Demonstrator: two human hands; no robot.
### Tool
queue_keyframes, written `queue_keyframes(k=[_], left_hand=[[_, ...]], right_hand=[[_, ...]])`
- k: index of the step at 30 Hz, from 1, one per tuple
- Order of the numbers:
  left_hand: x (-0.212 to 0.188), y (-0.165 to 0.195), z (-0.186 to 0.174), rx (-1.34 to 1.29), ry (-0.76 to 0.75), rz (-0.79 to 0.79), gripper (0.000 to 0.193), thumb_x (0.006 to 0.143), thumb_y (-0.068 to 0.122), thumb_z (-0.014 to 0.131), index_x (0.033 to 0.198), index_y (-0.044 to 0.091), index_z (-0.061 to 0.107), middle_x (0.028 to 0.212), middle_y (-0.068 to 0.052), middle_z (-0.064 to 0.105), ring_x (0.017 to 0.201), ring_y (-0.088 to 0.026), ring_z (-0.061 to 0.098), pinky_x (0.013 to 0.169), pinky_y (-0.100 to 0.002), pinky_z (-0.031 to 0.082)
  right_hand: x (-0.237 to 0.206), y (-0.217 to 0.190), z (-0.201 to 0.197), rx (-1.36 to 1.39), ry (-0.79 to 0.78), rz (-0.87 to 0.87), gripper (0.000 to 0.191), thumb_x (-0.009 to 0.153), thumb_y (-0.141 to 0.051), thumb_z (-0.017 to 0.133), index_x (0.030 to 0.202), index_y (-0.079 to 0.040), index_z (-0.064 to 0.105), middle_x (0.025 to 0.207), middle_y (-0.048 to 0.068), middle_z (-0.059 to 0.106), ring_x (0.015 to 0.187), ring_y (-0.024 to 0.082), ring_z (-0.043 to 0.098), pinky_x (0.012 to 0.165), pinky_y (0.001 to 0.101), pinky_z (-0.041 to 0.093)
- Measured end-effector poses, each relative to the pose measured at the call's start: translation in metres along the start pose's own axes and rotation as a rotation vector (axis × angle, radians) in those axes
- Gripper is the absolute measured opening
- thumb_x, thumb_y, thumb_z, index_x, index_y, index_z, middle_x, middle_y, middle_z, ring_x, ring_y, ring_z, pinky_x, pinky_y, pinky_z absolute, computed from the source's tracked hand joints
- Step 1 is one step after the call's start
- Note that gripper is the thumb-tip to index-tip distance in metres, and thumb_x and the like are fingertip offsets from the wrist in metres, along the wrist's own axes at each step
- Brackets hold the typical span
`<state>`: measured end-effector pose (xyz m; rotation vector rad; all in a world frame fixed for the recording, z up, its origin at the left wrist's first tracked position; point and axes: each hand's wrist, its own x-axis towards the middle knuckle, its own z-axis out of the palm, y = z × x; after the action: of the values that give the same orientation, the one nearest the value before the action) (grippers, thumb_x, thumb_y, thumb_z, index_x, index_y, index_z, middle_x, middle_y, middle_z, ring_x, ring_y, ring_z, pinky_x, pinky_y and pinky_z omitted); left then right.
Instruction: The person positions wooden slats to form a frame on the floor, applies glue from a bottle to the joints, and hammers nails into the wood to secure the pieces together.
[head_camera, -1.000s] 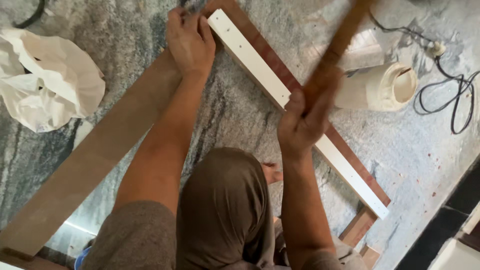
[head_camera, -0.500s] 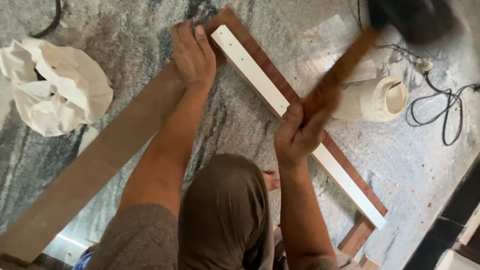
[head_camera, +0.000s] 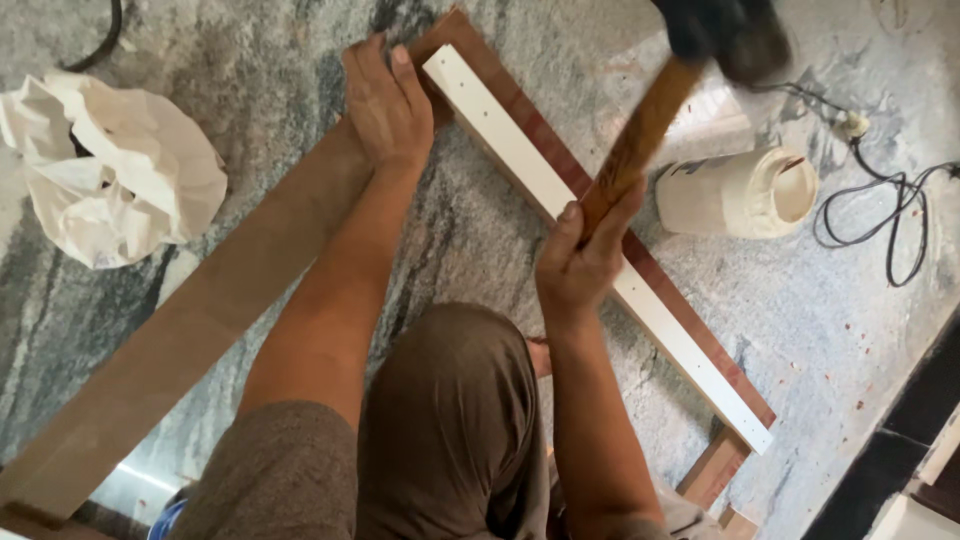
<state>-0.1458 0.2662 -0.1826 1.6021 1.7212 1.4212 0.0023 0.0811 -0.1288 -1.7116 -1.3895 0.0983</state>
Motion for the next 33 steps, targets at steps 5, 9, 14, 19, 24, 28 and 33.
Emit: queue_keyframes(k=[5,9,14,19,24,28,33], left_hand=[[0.004,0.009,-0.004,0.011,-0.038,-0.005,0.044,0.115,0.035,0.036,0.129,0.0,0.057,0.127,-0.022,0.056,0.108,-0.042,0.061,0.095,-0.053,0.049],[0.005,0.016,-0.009,0.115,-0.061,0.058,0.043,0.111,0.04,0.048,0.121,0.001,0.065,0.125,-0.023,0.055,0.107,-0.042,0.058,0.091,-0.053,0.049],[0.0,0.01,-0.01,0.186,-0.136,0.061,0.036,0.101,0.041,0.069,0.099,0.006,0.077,0.122,-0.018,0.056,0.111,-0.039,0.055,0.098,-0.051,0.047],[0.01,0.015,-0.008,0.186,-0.183,-0.054,0.038,0.088,0.043,0.08,0.089,0.006,0.077,0.118,-0.014,0.056,0.11,-0.037,0.056,0.099,-0.051,0.045],[0.007,0.011,0.001,0.198,-0.206,-0.194,0.042,0.091,0.046,0.08,0.097,0.004,0.073,0.125,-0.018,0.053,0.107,-0.04,0.055,0.096,-0.055,0.045],[-0.002,-0.007,0.017,0.217,-0.136,-0.053,0.042,0.099,0.042,0.071,0.117,0.004,0.069,0.137,-0.021,0.05,0.123,-0.044,0.051,0.104,-0.058,0.043],[-0.017,-0.013,0.033,0.316,-0.36,0.643,0.063,0.117,0.053,0.055,0.155,0.003,0.055,0.165,-0.026,0.038,0.152,-0.045,0.032,0.123,-0.063,0.025]], right_hand=[[0.018,-0.01,0.024,-0.414,-0.313,-0.248,0.061,0.111,-0.013,0.055,0.167,-0.021,0.032,0.102,0.021,0.071,0.089,0.04,0.072,0.077,0.0445,0.056],[0.02,-0.017,0.003,-0.329,-0.326,-0.054,0.061,0.106,-0.015,0.06,0.162,-0.016,0.034,0.098,0.021,0.075,0.077,0.037,0.073,0.063,0.0432,0.055],[-0.011,-0.015,-0.027,-0.206,-0.283,0.093,0.062,0.107,-0.016,0.058,0.163,-0.013,0.031,0.1,0.02,0.074,0.079,0.033,0.075,0.065,0.0413,0.056],[-0.048,-0.006,-0.051,-0.25,-0.306,0.225,0.063,0.102,-0.018,0.063,0.16,-0.021,0.039,0.103,0.021,0.076,0.079,0.035,0.075,0.063,0.0428,0.056],[-0.121,0.001,-0.098,-0.244,-0.338,0.439,0.064,0.098,-0.019,0.065,0.157,-0.023,0.04,0.108,0.017,0.077,0.087,0.033,0.079,0.068,0.0408,0.061],[-0.171,0.009,-0.152,-0.385,-0.283,0.333,0.061,0.095,-0.019,0.069,0.152,-0.022,0.047,0.119,0.019,0.074,0.098,0.037,0.075,0.072,0.0412,0.06],[-0.221,0.01,-0.232,-0.718,-0.367,0.361,0.066,0.091,-0.023,0.073,0.151,-0.024,0.047,0.083,0.012,0.069,0.069,0.037,0.068,0.06,0.0469,0.053]])
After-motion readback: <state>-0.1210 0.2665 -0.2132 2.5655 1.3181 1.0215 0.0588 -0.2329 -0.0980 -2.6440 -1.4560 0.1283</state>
